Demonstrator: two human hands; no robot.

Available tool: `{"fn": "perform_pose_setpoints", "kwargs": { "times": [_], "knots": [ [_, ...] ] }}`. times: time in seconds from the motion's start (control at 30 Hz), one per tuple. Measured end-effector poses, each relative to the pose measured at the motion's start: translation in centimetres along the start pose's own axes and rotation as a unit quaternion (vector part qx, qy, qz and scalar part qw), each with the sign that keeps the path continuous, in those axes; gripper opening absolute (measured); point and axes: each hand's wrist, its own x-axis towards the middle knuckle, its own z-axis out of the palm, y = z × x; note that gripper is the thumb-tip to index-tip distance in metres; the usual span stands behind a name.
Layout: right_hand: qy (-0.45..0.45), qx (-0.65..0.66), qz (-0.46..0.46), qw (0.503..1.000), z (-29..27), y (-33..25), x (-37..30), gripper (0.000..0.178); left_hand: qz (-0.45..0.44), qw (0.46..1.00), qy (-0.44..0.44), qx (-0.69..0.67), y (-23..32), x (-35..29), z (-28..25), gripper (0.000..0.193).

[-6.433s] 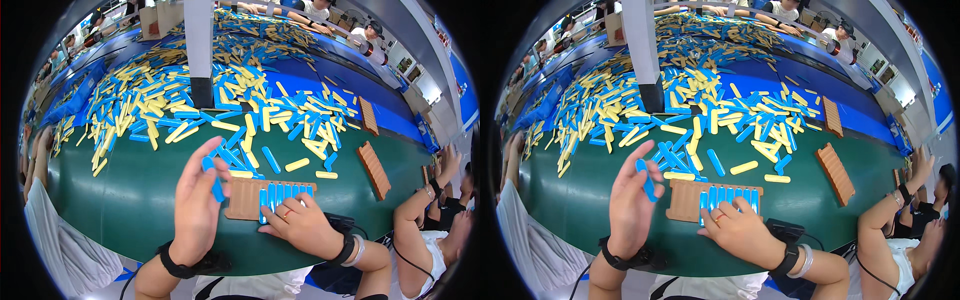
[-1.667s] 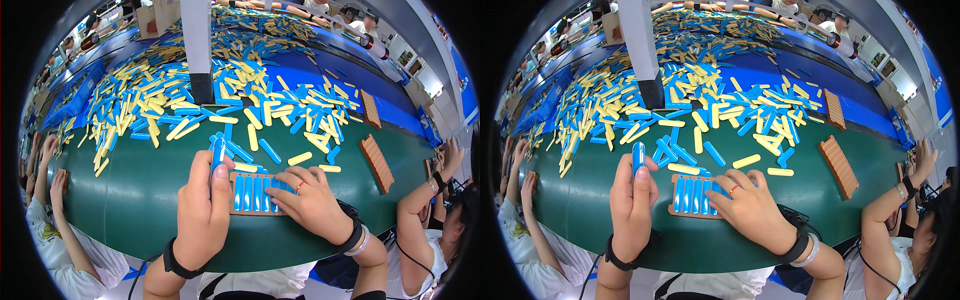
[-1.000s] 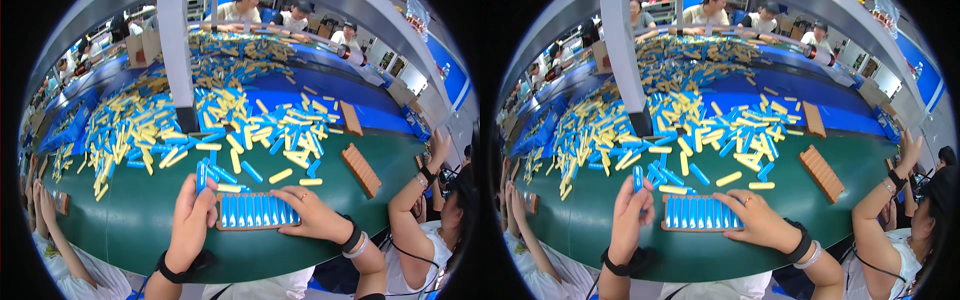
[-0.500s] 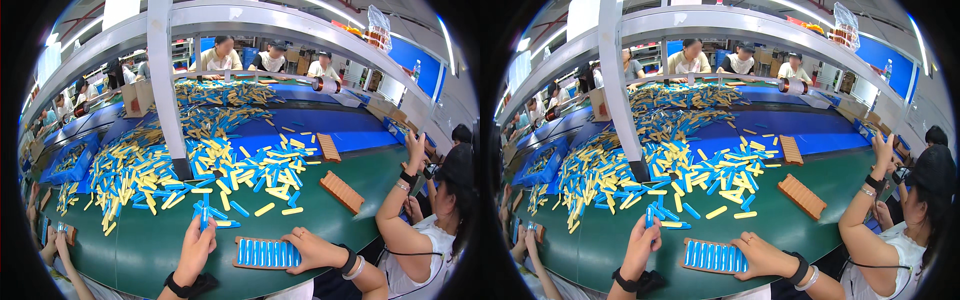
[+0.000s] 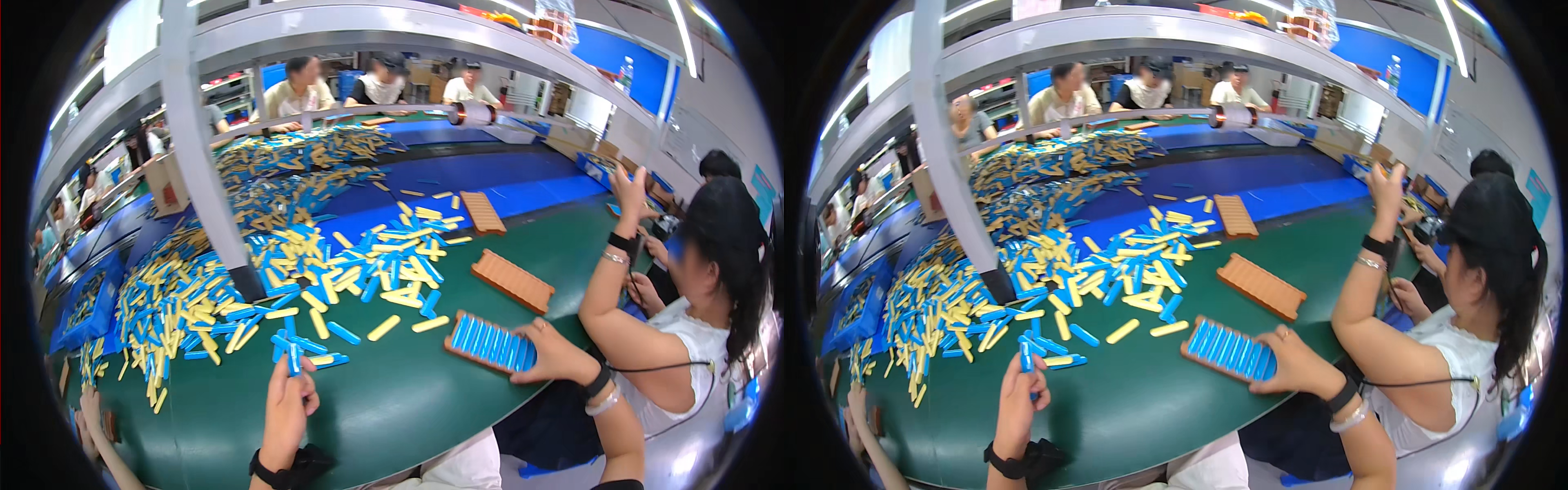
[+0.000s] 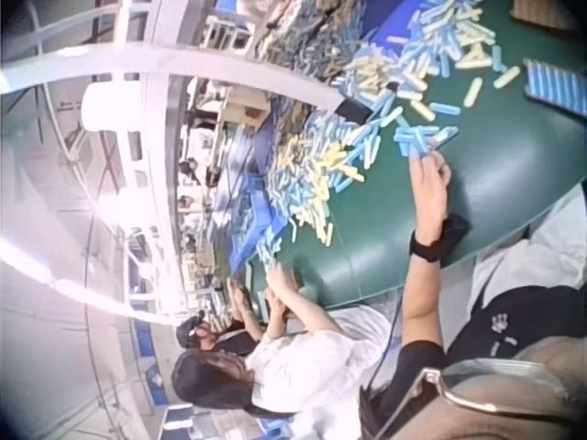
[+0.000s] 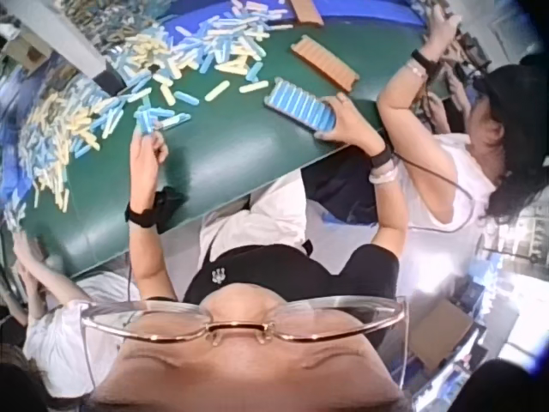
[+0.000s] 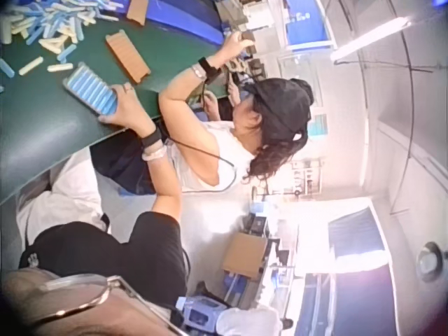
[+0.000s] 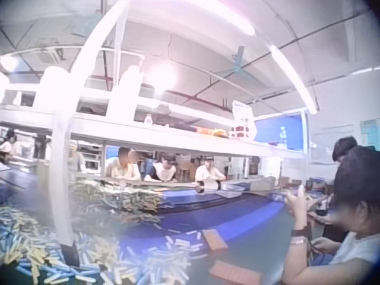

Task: Assemble blue and yellow strips onto a wooden-like base in a factory setting.

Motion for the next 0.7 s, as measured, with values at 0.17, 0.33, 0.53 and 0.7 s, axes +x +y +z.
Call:
{"fn": "perform_pose_setpoints", "kwargs": {
  "times": [0.17, 0.33, 0.53, 0.7],
  "knots": [
    [0.024, 0.02, 0.057, 0.998, -0.7, 2.3, 1.2, 0.082, -0.006, 0.998, -0.006, 0.063, 0.2, 0.0, 0.7, 0.014],
    [0.031, 0.026, 0.069, 0.997, -0.4, 2.6, 2.4, 0.086, -0.014, 0.997, -0.029, 0.075, 0.3, -0.2, 0.7, 0.015],
    [0.038, -0.01, 0.081, 0.996, 0.1, 3.1, 4.0, 0.091, -0.014, 0.996, -0.027, 0.085, -0.1, 0.1, 0.5, 0.014],
    [0.028, 0.041, 0.106, 0.993, -1.7, 3.4, 5.3, 0.074, -0.012, 0.996, -0.03, 0.085, -0.3, 0.6, 0.2, 0.014]
  ]
}}
